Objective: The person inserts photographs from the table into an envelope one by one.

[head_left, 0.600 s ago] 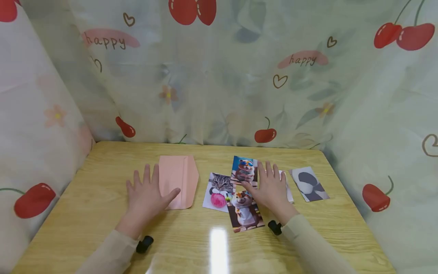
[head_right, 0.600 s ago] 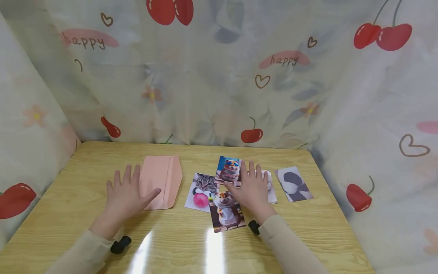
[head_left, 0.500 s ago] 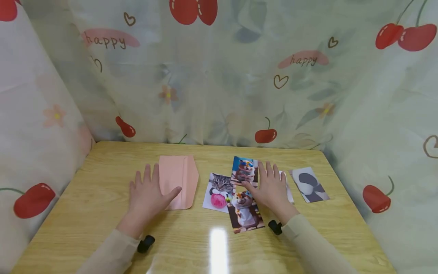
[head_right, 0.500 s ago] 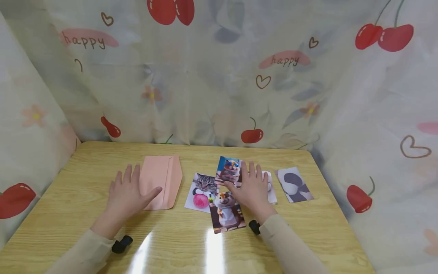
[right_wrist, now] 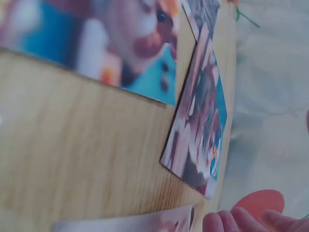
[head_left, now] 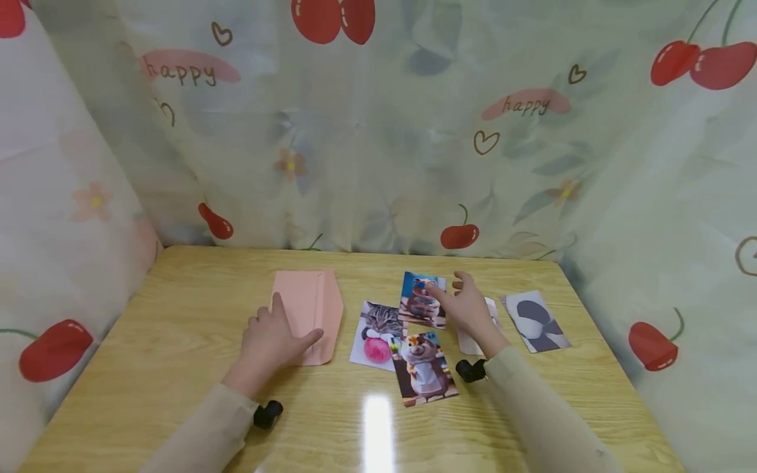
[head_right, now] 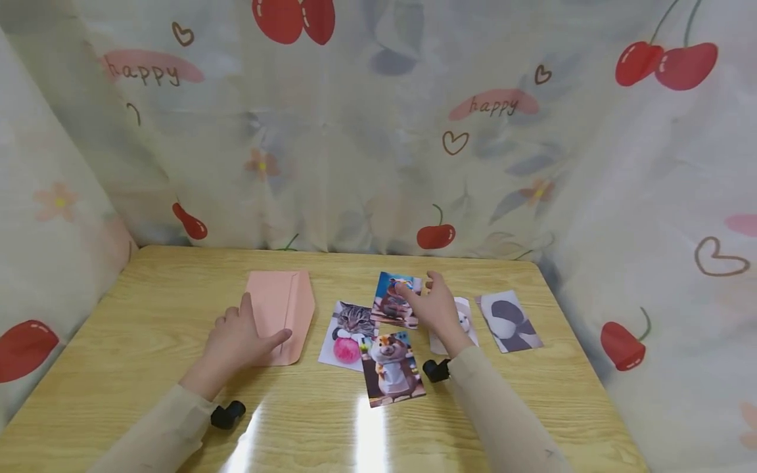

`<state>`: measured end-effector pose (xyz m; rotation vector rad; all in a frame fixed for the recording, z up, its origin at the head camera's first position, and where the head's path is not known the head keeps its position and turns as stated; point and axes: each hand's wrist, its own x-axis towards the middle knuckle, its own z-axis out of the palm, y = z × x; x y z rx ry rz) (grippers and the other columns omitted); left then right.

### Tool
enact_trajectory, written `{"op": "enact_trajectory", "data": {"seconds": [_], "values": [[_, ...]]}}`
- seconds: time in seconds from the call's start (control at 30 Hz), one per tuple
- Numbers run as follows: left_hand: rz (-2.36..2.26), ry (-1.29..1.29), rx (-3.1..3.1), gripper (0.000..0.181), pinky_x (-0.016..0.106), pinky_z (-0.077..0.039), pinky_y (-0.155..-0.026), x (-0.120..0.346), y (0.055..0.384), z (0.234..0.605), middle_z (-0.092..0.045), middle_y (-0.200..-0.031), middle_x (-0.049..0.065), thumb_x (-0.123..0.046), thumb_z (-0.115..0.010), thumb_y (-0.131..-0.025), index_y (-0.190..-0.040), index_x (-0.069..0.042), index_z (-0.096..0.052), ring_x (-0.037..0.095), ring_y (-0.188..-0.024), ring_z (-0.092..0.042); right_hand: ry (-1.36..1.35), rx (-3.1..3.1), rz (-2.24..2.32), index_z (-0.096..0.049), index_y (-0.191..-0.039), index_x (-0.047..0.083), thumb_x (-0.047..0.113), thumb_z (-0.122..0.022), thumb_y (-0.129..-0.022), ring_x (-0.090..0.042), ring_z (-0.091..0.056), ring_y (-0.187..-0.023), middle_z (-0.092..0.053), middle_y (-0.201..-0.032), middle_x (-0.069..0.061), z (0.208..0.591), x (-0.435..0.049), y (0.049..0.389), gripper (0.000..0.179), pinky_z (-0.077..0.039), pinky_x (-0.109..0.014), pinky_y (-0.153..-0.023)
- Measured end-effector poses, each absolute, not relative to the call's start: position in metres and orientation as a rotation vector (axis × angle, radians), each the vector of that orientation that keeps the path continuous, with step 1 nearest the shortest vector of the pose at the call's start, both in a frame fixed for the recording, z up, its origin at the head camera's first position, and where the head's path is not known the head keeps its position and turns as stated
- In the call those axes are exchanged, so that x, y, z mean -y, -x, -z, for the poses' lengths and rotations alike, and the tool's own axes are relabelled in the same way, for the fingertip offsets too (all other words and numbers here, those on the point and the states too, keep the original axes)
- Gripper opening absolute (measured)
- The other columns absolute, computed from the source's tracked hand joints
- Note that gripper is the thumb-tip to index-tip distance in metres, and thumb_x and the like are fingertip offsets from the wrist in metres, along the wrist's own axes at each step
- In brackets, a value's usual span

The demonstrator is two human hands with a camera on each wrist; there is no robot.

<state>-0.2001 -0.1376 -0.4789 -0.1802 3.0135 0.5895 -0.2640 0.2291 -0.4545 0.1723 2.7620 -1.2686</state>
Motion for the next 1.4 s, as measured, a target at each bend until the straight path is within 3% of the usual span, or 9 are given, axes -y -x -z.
{"op": "enact_trajectory", "data": {"seconds": [0.3, 0.57, 0.77, 0.97, 1.27, 1.4], "values": [[-0.503, 0.156, -3.015, 0.131, 0.061, -0.037, -0.091, 0.133, 0.203, 0.487, -0.043, -0.119, 0.04, -0.073, -0.068, -0.068, -0.147, 0.012, -0.008, 0.053, -0.111, -0.043, -0.306, -2.668, 1.348, -0.015, -0.153, 0.009, 0.063, -0.069, -0.077, -0.037, -0.04, -0.13, -0.033, -0.148, -0.023, 0.461, -0.221, 0.285, 0.108, -0.037, -0.054, -0.101], [-0.472, 0.107, -2.999, 0.129, 0.058, -0.036, -0.095, 0.134, 0.206, 0.483, -0.043, -0.122, 0.039, -0.064, -0.078, -0.065, -0.145, 0.015, -0.014, 0.05, -0.111, -0.042, -0.325, -2.69, 1.274, -0.015, -0.151, 0.002, 0.051, -0.074, -0.08, -0.04, -0.036, -0.132, -0.032, -0.147, -0.026, 0.466, -0.224, 0.297, 0.104, -0.033, -0.054, -0.103], [-0.456, 0.143, -2.919, 0.131, 0.056, -0.039, -0.087, 0.141, 0.209, 0.474, -0.042, -0.116, 0.038, -0.065, -0.08, -0.06, -0.14, 0.02, -0.021, 0.046, -0.104, -0.042, -0.366, -2.666, 1.251, -0.015, -0.15, -0.001, 0.044, -0.076, -0.08, -0.04, -0.036, -0.132, -0.033, -0.146, -0.026, 0.469, -0.222, 0.3, 0.103, -0.034, -0.054, -0.103], [-0.433, 0.19, -2.875, 0.121, 0.052, -0.04, -0.079, 0.153, 0.211, 0.473, -0.042, -0.102, 0.031, -0.069, -0.08, -0.055, -0.127, 0.017, -0.037, 0.042, -0.097, -0.042, -0.343, -2.684, 1.233, -0.015, -0.149, -0.004, 0.043, -0.078, -0.079, -0.04, -0.036, -0.131, -0.032, -0.145, -0.028, 0.471, -0.216, 0.304, 0.106, -0.034, -0.053, -0.104], [-0.463, 0.245, -2.843, 0.119, 0.051, -0.039, -0.081, 0.156, 0.214, 0.475, -0.04, -0.101, 0.03, -0.068, -0.08, -0.055, -0.126, 0.017, -0.036, 0.042, -0.096, -0.041, -0.361, -2.722, 1.04, -0.026, -0.14, -0.008, 0.036, -0.081, -0.077, -0.035, -0.047, -0.104, -0.04, -0.129, -0.029, 0.473, -0.208, 0.306, 0.094, -0.044, -0.05, -0.093], [-0.457, 0.219, -2.884, 0.109, 0.049, -0.038, -0.081, 0.157, 0.215, 0.476, -0.039, -0.099, 0.029, -0.064, -0.08, -0.058, -0.119, 0.017, -0.04, 0.041, -0.096, -0.04, -0.375, -2.755, 0.989, -0.03, -0.136, -0.009, 0.035, -0.082, -0.077, -0.037, -0.046, -0.105, -0.041, -0.125, -0.03, 0.473, -0.203, 0.308, 0.09, -0.043, -0.051, -0.093]]}}
